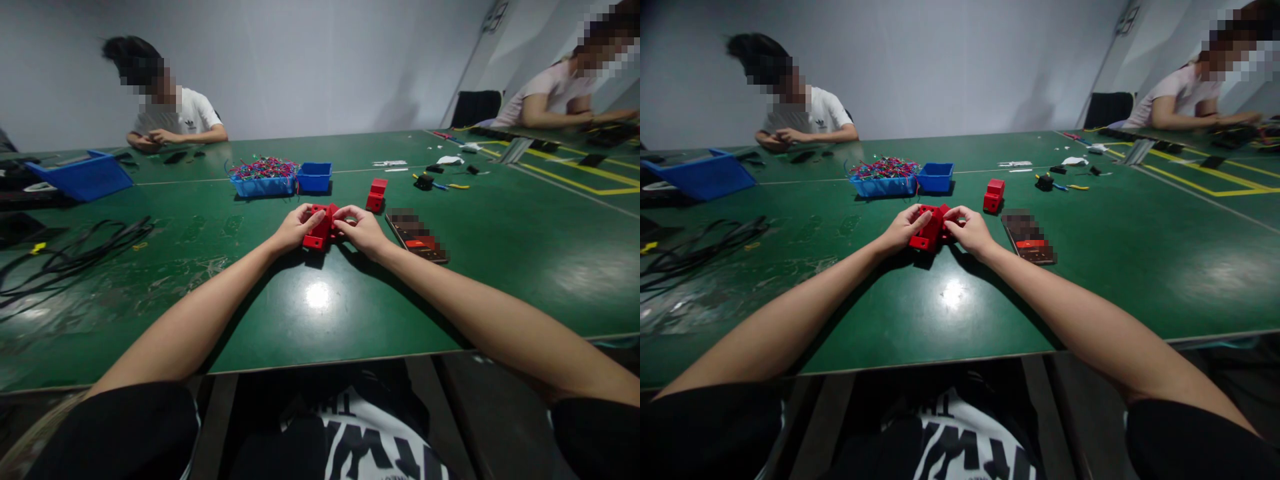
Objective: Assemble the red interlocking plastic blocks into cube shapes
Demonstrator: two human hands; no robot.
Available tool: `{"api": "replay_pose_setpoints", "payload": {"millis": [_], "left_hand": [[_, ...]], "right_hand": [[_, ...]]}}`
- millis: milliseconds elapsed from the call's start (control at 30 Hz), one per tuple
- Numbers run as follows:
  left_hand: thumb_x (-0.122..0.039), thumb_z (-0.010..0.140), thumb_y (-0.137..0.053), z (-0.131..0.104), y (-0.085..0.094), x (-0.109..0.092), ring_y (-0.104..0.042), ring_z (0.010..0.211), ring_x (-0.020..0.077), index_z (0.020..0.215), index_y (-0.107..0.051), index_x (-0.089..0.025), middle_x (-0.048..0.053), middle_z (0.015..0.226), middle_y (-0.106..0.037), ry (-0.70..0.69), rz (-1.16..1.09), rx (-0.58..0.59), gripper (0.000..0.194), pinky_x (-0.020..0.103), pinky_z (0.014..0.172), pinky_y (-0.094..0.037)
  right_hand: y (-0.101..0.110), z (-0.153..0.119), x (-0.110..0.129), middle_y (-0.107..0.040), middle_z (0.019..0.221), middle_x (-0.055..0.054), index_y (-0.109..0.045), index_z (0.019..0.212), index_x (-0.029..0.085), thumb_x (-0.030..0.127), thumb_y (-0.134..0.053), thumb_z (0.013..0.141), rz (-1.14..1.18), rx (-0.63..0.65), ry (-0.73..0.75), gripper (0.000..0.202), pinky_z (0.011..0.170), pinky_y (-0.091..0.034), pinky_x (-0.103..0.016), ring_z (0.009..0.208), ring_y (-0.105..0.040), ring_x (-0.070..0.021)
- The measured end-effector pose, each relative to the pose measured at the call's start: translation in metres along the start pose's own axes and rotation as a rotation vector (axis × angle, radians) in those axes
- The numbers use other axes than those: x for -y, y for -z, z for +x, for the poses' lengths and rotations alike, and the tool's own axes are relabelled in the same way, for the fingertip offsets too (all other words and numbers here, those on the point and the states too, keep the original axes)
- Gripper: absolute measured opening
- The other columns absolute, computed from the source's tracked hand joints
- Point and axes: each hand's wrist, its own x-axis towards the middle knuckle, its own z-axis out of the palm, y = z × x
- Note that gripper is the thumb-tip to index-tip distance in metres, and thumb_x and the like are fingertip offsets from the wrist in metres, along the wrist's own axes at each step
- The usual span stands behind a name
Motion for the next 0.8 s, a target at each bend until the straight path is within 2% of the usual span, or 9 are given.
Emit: {"api": "replay_pose_setpoints", "payload": {"millis": [100, 300, 433, 567, 700, 800], "left_hand": [[-0.066, 0.073, -0.07, -0.001, -0.001, -0.002, -0.067, 0.082, 0.016, 0.105, -0.059, -0.013, 0.007, 0.097, -0.071, 0.011, 0.002, -0.006, 0.063, 0.027, 0.072, -0.053], [-0.06, 0.07, -0.075, -0.001, -0.001, -0.002, -0.069, 0.083, 0.0172, 0.104, -0.058, -0.014, 0.007, 0.098, -0.072, 0.037, -0.014, -0.01, 0.06, 0.03, 0.076, -0.055], [-0.057, 0.068, -0.077, -0.003, -0.003, -0.005, -0.069, 0.077, 0.0159, 0.105, -0.057, -0.014, 0.006, 0.093, -0.073, 0.067, -0.015, -0.034, 0.06, 0.026, 0.069, -0.054], [-0.055, 0.069, -0.077, -0.004, -0.007, -0.009, -0.069, 0.075, 0.0159, 0.109, -0.057, -0.015, 0.005, 0.088, -0.073, 0.068, 0.015, -0.07, 0.06, 0.025, 0.065, -0.053], [-0.054, 0.07, -0.077, -0.002, -0.007, -0.006, -0.069, 0.077, 0.0163, 0.105, -0.057, -0.014, 0.005, 0.088, -0.072, 0.031, 0.011, -0.105, 0.057, 0.027, 0.07, -0.053], [-0.053, 0.073, -0.075, 0.0, -0.004, 0.001, -0.069, 0.078, 0.0167, 0.105, -0.056, -0.014, 0.006, 0.089, -0.072, 0.014, 0.051, -0.104, 0.053, 0.028, 0.071, -0.053]], "right_hand": [[0.001, 0.001, 0.0, -0.061, 0.08, 0.002, -0.06, 0.081, 0.019, 0.027, -0.072, 0.066, -0.053, -0.062, 0.032, 0.021, 0.055, -0.05, -0.024, 0.063, -0.059, -0.0107], [0.005, 0.006, -0.007, -0.057, 0.077, 0.003, -0.053, 0.079, 0.02, 0.03, -0.069, 0.067, -0.073, -0.173, 0.01, 0.023, 0.055, -0.047, -0.025, 0.061, -0.054, -0.0105], [0.006, 0.007, -0.011, -0.055, 0.079, 0.002, -0.05, 0.082, 0.021, 0.032, -0.07, 0.067, -0.099, -0.205, 0.02, 0.028, 0.056, -0.046, -0.026, 0.067, -0.055, -0.0126], [0.006, 0.007, -0.012, -0.056, 0.085, 0.002, -0.048, 0.089, 0.022, 0.028, -0.07, 0.067, -0.116, -0.302, 0.031, 0.032, 0.059, -0.047, -0.026, 0.073, -0.057, -0.0141], [0.004, 0.007, -0.006, -0.057, 0.083, 0.003, -0.047, 0.098, 0.023, 0.022, -0.066, 0.071, -0.022, -0.379, -0.041, 0.034, 0.057, -0.046, -0.025, 0.067, -0.058, -0.0127], [0.001, 0.007, 0.0, -0.057, 0.075, 0.004, -0.047, 0.1, 0.023, 0.019, -0.06, 0.077, 0.09, -0.396, -0.094, 0.027, 0.054, -0.046, -0.025, 0.06, -0.058, -0.0123]]}}
